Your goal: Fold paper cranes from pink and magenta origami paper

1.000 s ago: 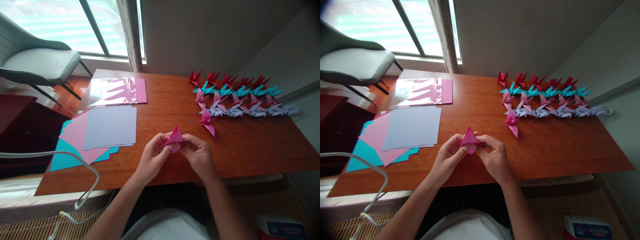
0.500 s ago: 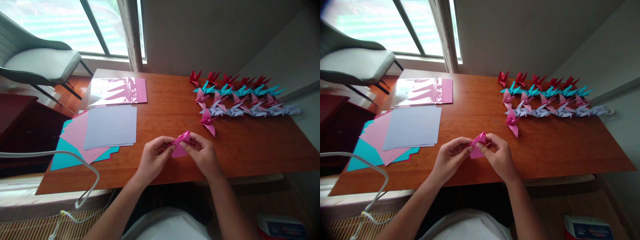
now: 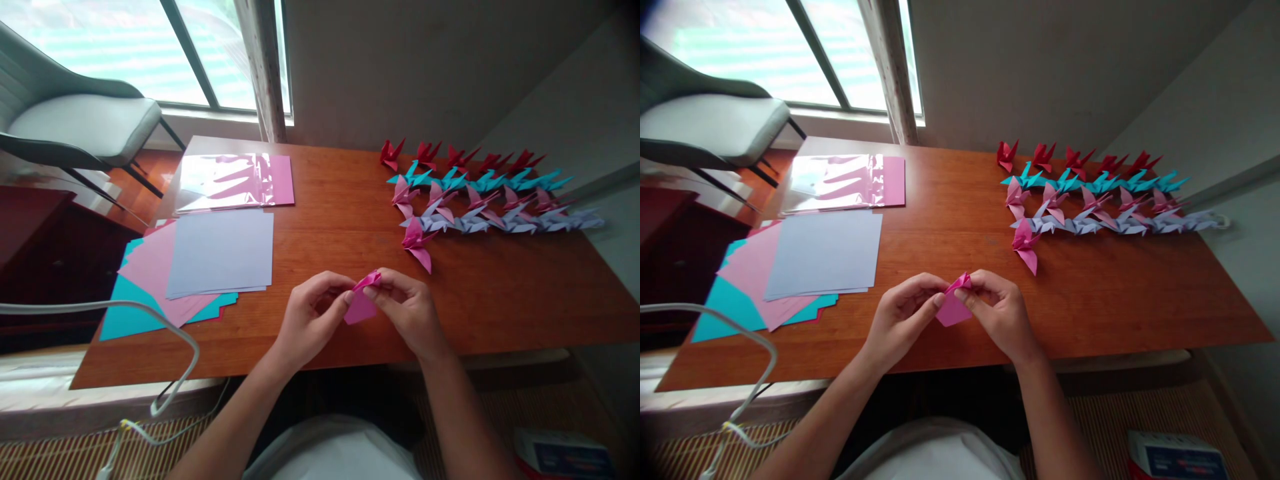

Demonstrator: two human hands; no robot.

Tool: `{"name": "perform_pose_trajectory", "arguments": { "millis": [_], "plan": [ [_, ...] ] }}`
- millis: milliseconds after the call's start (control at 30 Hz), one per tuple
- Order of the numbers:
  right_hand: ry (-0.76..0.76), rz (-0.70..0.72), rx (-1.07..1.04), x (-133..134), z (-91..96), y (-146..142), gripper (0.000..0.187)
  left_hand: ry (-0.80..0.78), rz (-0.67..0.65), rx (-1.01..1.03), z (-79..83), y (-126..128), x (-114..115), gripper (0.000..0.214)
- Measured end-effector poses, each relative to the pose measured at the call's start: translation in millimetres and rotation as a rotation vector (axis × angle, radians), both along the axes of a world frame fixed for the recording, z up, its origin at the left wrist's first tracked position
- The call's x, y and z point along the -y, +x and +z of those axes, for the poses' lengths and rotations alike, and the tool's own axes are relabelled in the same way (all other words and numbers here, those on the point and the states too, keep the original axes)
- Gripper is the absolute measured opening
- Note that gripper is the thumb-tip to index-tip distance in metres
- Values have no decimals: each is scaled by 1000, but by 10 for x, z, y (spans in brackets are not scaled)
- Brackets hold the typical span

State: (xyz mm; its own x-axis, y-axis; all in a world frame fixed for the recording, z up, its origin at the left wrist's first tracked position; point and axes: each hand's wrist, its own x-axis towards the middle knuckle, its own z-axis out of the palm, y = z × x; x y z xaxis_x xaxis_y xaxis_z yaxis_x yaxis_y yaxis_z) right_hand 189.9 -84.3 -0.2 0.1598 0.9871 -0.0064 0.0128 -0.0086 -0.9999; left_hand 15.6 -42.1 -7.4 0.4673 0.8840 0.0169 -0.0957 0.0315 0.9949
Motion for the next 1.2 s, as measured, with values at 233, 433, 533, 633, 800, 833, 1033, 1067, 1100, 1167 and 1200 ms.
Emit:
{"name": "perform_pose_trajectory", "arguments": {
  "millis": [233,433,533,633,800,833,1033,1067,1100,1167,1200],
  "plan": [
    [-65,277,138,29,12,83,7,-18,-10,30,33,4,-38,14],
    [-106,325,128,46,7,94,7,-194,-100,107,35,-4,-41,15],
    [-119,332,173,51,22,98,9,-217,-108,99,26,-3,-30,16],
    [-121,329,237,54,54,93,10,-177,-91,58,16,6,-17,17],
    [-127,340,320,52,116,75,8,-103,-70,0,17,19,-5,17],
    [-129,342,333,51,124,71,9,-95,-67,-6,17,19,-5,17],
    [-117,354,406,43,153,46,11,-41,-58,-48,2,10,0,15],
    [-115,354,416,42,157,43,11,-35,-53,-55,3,10,-1,16],
    [-114,354,423,41,161,39,11,-30,-48,-61,6,10,-3,17],
    [-114,352,430,39,165,34,12,-20,-45,-73,14,12,-7,22],
    [-112,348,433,38,165,32,13,-16,-45,-77,16,13,-8,23]
  ]
}}
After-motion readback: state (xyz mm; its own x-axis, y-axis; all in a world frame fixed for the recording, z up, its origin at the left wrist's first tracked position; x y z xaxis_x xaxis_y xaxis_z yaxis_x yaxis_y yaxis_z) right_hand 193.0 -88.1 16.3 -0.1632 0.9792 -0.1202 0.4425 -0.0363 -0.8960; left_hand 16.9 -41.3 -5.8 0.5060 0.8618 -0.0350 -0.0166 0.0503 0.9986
